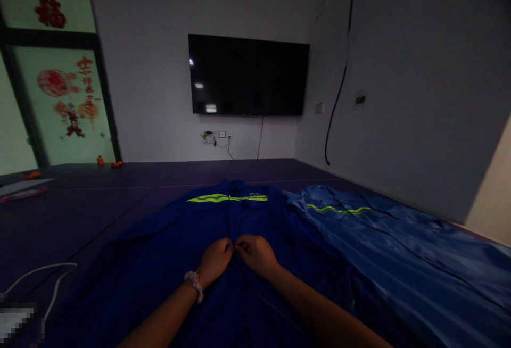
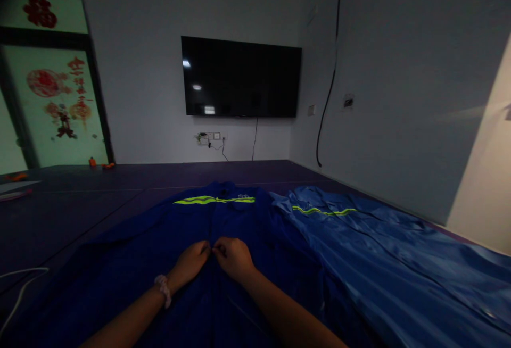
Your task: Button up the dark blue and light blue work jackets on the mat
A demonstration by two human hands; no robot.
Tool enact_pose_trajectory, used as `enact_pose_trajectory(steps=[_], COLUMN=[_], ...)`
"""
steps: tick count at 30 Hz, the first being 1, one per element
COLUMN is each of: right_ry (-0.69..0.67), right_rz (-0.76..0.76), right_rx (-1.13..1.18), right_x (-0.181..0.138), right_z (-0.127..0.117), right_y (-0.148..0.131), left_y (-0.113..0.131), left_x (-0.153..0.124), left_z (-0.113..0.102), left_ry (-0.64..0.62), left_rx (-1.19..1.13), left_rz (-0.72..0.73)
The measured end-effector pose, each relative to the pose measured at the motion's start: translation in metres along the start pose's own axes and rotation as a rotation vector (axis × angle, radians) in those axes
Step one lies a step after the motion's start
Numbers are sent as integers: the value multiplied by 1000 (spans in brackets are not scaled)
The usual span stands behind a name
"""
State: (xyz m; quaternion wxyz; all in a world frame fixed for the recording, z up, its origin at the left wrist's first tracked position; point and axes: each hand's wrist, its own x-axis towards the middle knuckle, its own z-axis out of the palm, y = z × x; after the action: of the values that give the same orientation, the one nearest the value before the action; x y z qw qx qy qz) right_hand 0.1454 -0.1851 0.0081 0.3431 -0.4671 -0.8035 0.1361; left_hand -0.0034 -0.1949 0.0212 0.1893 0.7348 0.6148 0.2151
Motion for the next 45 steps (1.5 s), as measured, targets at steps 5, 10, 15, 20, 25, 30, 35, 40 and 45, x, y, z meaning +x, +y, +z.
enact_pose_trajectory(steps=[5, 10, 15, 20, 25, 30, 35, 40, 45], right_ry=[-30, -43, -38, -50, -45, -43, -56, -64, -75], right_rz=[-5, -9, -15, -5, -14, -28, -22, -35, -28], right_rx=[-31, -56, -50, -38, -50, -35, -41, -67, -108], right_x=[0, 0, 0, 1, 0, 0, 1, 1, 1], right_z=[-2, -2, 0, 1, -1, -1, 0, -1, 0], right_y=[-3, -3, 0, 1, -1, -1, 1, 1, 1], left_y=[1, 1, 0, -1, -2, -3, -3, -4, -6], left_x=[-1, -2, 0, 1, 1, 2, 2, 3, 6], left_z=[-1, -2, -1, 1, 2, 3, 3, 3, 6], left_ry=[-1, -16, -9, 4, 26, 40, 50, 58, 57], left_rx=[0, -17, -29, -20, -68, -106, -153, -195, -218], left_rz=[-1, -5, 4, 7, 29, 22, 24, 41, 37])
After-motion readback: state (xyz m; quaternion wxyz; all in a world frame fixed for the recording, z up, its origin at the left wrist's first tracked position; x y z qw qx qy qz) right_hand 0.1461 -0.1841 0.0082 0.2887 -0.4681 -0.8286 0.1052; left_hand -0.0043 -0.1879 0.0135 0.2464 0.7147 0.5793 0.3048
